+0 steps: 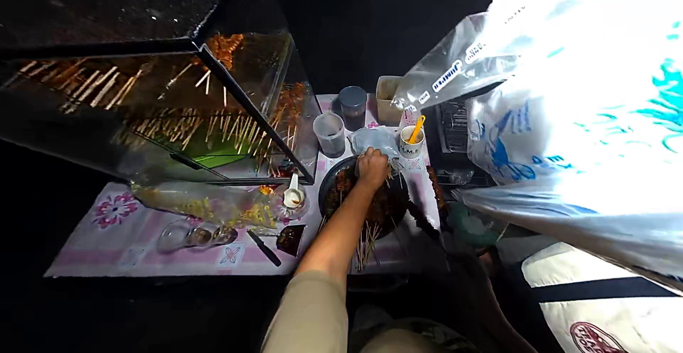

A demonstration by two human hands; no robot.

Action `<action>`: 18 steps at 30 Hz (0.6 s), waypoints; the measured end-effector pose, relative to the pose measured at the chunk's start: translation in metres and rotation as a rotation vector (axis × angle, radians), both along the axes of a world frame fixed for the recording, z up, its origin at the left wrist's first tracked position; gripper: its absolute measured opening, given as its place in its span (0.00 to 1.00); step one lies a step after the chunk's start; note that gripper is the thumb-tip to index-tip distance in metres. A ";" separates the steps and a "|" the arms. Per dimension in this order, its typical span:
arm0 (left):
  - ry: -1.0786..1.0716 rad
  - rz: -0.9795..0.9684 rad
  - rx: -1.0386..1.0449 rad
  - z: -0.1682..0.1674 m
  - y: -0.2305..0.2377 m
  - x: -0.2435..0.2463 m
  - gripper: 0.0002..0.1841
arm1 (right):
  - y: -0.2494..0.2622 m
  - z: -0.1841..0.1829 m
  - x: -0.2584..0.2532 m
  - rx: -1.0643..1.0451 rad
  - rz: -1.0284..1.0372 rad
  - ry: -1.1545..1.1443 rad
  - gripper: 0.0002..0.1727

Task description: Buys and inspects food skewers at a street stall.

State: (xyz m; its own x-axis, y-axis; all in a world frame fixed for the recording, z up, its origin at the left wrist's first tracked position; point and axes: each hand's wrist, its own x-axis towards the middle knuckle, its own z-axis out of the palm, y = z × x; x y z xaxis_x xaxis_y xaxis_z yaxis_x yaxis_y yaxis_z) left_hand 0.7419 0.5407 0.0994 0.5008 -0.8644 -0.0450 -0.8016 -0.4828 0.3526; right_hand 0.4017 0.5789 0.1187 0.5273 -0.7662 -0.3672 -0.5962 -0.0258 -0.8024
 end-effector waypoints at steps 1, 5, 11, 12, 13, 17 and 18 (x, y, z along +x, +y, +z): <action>0.018 0.002 0.035 0.001 -0.005 0.001 0.12 | 0.000 -0.001 0.005 -0.033 -0.003 -0.006 0.18; 0.323 0.161 -0.050 0.017 -0.016 0.012 0.16 | 0.000 0.007 0.028 -0.034 -0.056 -0.019 0.18; 0.605 0.117 -0.224 -0.004 -0.027 0.060 0.14 | -0.018 -0.030 0.071 -0.041 -0.053 -0.135 0.17; 0.605 0.100 -0.227 -0.003 -0.024 0.059 0.13 | -0.022 -0.045 0.082 -0.063 -0.063 -0.176 0.16; 0.610 0.085 -0.243 -0.002 -0.021 0.058 0.12 | -0.025 -0.059 0.094 -0.085 -0.091 -0.217 0.15; 0.614 0.055 -0.372 -0.012 -0.006 0.043 0.10 | -0.031 -0.057 0.150 -0.098 -0.146 -0.221 0.15; 0.611 0.056 -0.382 -0.016 -0.003 0.039 0.11 | -0.033 -0.050 0.165 -0.093 -0.162 -0.184 0.16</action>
